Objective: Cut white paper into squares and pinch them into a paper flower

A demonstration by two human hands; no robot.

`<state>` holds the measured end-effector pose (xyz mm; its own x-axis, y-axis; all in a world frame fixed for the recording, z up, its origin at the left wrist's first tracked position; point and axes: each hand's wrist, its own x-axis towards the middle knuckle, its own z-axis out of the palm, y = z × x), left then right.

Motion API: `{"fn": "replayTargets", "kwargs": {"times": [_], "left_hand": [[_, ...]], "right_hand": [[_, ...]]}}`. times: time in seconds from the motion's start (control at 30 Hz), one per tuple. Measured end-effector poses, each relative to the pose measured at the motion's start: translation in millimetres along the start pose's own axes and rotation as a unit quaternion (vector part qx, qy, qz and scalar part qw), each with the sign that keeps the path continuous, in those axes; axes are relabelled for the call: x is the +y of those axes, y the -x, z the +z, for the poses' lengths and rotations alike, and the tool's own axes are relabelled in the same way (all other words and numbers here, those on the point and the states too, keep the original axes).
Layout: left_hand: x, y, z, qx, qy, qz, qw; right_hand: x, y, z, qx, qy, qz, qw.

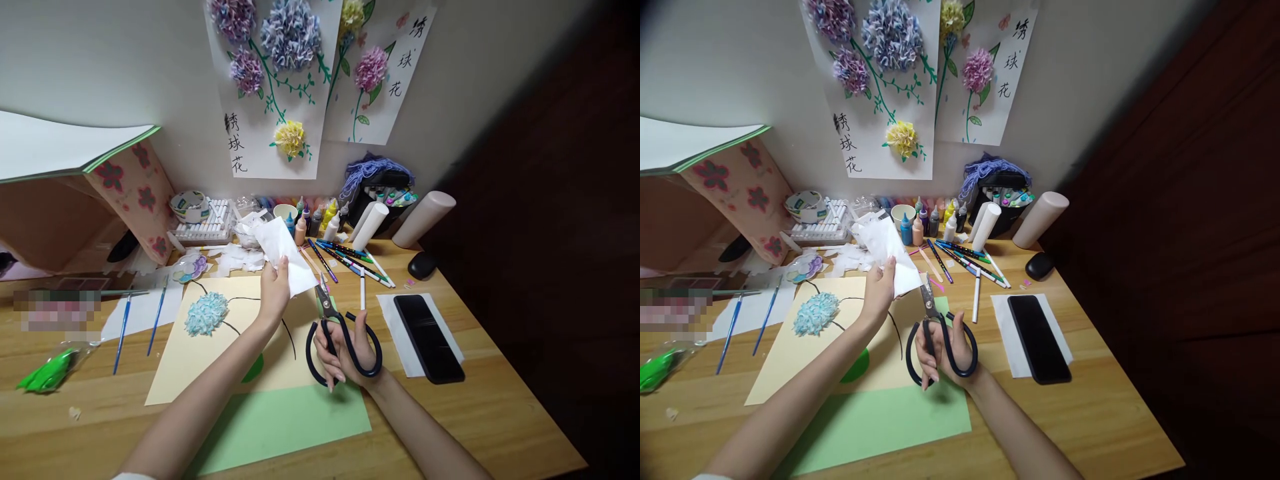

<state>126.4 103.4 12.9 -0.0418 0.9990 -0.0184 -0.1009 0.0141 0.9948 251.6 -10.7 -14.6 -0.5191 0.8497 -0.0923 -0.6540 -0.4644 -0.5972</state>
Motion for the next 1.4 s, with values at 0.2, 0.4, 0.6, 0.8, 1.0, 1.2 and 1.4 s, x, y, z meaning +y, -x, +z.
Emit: {"fn": "replayTargets", "kwargs": {"times": [0.2,0.4,0.6,0.8,1.0,1.2,1.4], "left_hand": [[0,2,0.9,0.026,0.001,0.004,1.000],[5,5,2.8,0.047,-0.010,0.008,0.999],[3,8,3.6,0.037,-0.026,0.014,0.999],[-1,12,7.7,0.033,-0.030,0.009,0.999],[-3,10,6.1,0.039,-0.014,0.004,0.999],[-1,12,8.4,-0.018,-0.027,-0.021,0.999],[2,10,5.9,0.013,-0.059,0.014,0.998]], "right_hand": [[0,-1,0,-0.010,-0.029,-0.019,0.999],[2,-3,2,-0.019,-0.058,-0.030,0.998],[-3,-2,7,-0.028,-0.048,-0.022,0.998],[-6,-1,8,-0.047,-0.067,-0.035,0.996],[0,-3,-1,-0.053,-0.085,-0.056,0.993],[-7,-4,0,-0.002,0.011,-0.028,1.000],[-8,-2,-3,-0.013,0.005,-0.029,0.999]]}}
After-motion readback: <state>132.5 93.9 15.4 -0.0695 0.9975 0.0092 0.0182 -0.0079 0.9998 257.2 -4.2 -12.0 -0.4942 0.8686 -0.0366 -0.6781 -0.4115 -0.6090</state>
